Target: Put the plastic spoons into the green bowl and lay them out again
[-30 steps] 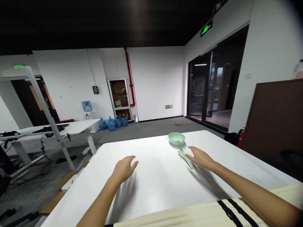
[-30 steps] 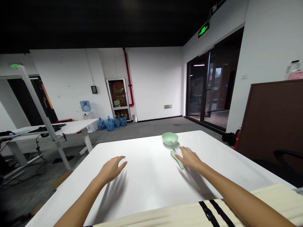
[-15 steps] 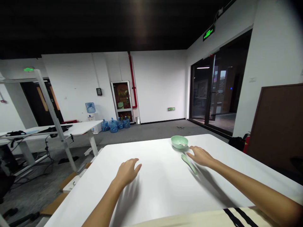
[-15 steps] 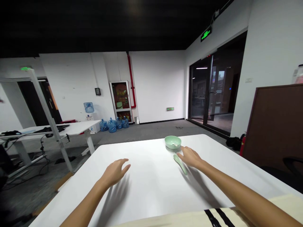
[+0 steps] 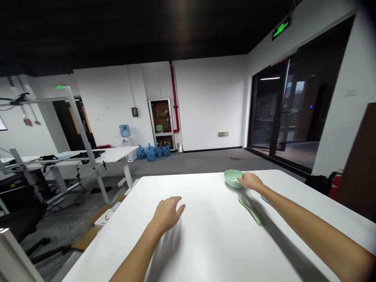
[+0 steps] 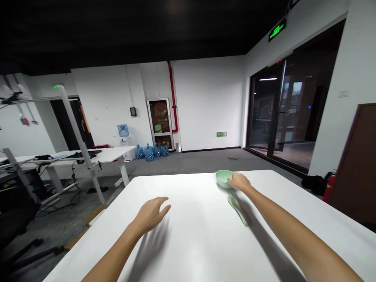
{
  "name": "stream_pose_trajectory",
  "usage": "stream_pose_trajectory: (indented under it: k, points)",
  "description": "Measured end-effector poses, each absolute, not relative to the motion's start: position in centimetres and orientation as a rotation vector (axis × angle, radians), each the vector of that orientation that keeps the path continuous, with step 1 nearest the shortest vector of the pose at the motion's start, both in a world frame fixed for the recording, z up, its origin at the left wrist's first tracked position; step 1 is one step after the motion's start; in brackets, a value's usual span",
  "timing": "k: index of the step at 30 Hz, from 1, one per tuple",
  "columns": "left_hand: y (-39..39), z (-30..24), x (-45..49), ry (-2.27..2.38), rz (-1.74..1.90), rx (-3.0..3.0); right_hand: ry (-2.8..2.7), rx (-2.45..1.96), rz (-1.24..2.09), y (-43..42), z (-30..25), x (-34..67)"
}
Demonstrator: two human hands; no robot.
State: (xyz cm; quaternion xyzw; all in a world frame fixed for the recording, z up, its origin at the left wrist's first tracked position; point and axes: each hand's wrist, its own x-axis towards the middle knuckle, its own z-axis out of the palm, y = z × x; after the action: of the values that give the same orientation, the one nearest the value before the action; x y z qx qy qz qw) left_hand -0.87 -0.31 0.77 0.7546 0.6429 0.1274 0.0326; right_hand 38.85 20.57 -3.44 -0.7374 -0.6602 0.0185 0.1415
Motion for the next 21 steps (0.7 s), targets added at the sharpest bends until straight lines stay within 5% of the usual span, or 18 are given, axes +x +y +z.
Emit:
stream_pose_trajectory:
  k: [12, 21]
  points:
    - [0.3, 0.6, -1.1, 1.975, 0.387, 2.328, -1.819, -2.235, 0.116, 23.1, -6.4, 38.0]
    - [0.3, 0.6, -0.8, 1.98, 0.37, 2.334, -1.771, -2.17, 0.127, 21.1, -3.8, 38.1]
